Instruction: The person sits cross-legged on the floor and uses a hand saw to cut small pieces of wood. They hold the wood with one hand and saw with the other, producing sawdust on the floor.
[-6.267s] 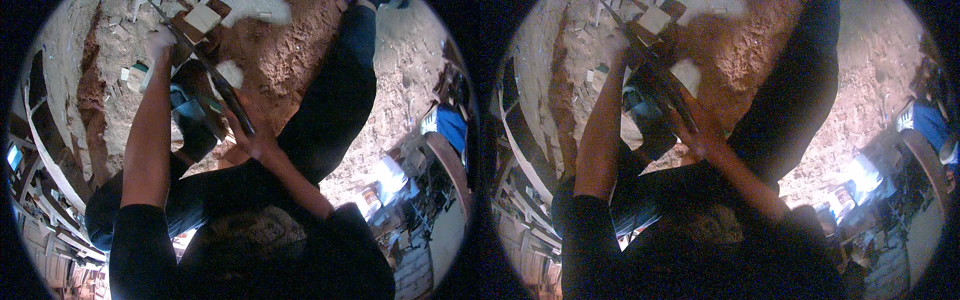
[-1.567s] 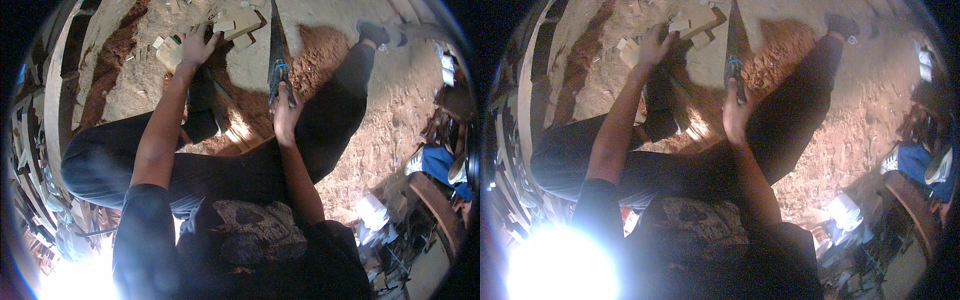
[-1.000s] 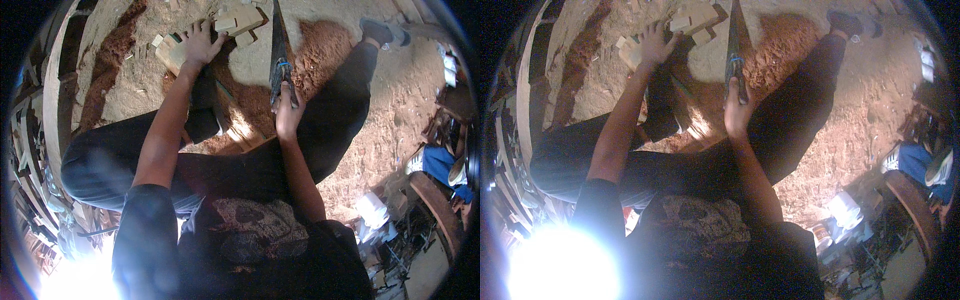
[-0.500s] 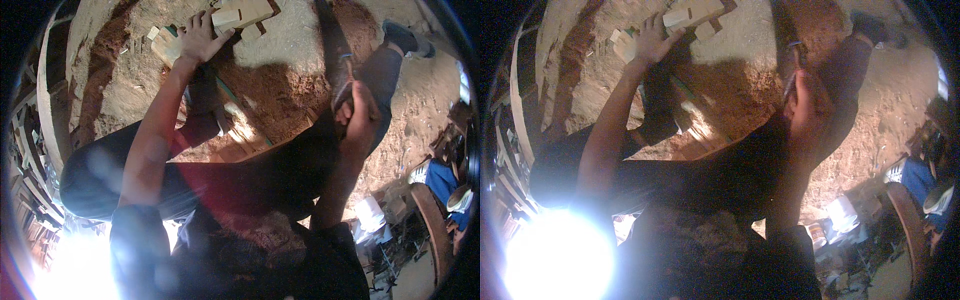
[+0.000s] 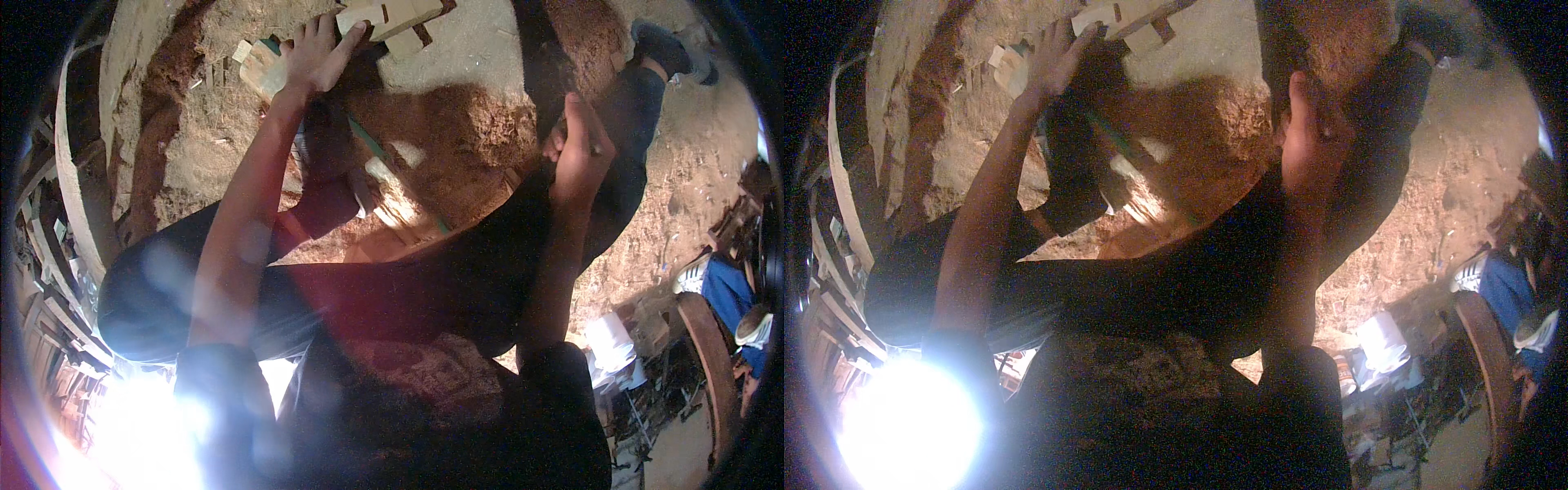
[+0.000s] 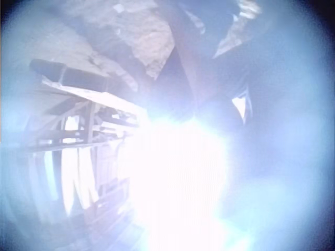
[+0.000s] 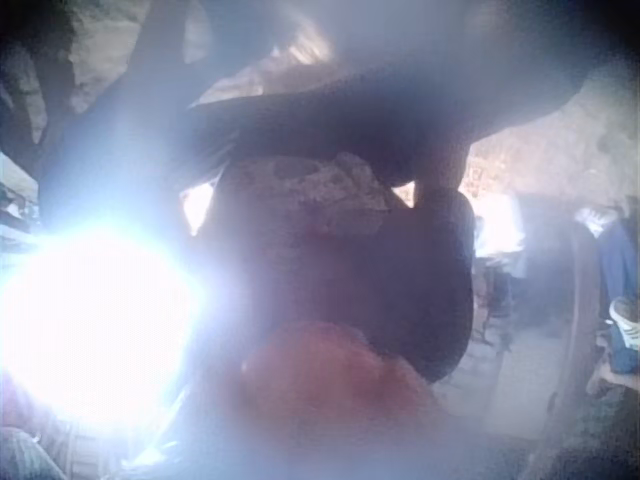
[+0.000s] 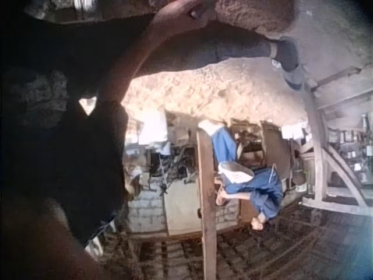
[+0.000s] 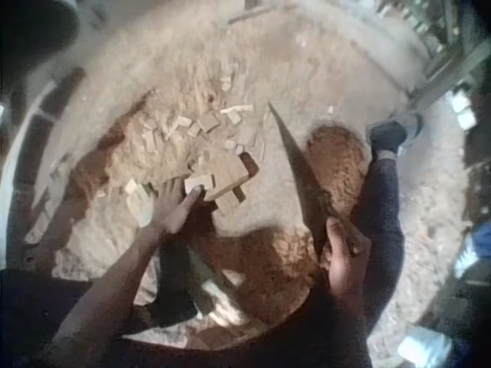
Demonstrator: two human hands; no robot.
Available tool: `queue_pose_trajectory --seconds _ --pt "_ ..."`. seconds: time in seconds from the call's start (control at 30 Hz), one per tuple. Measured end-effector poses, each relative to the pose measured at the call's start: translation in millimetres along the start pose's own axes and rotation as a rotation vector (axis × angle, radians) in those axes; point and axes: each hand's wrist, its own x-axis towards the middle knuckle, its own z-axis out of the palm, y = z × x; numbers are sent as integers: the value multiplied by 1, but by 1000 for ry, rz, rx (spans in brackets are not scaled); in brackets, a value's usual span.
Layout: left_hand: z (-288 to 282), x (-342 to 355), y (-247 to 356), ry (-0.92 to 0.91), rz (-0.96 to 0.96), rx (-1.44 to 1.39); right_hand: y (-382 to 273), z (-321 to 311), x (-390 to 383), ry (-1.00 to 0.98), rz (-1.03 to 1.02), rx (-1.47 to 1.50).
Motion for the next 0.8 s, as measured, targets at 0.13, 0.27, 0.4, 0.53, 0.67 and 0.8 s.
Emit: queue_pose_trajectory --seconds 0.13,0.27,0.4,0.53,0.67,0.8 --pt "-13 10 23 -68 -142 -308 1 5 -14 -22 -130 -6" --pt "-19 7 28 -28 -157 -270 6 32 -34 -63 -239 87" --pt "-27 -7 51 260 -72 -523 -17 49 -67 -181 -204 43" --pt "-22 -12 32 297 11 -576 -29 74 -99 -291 -37 72" --pt "-12 -13 36 211 -6 -595 12 90 -103 -289 -123 242" --pt "-30 -15 50 235 -18 -530 34 95 -100 -288 -199 192"
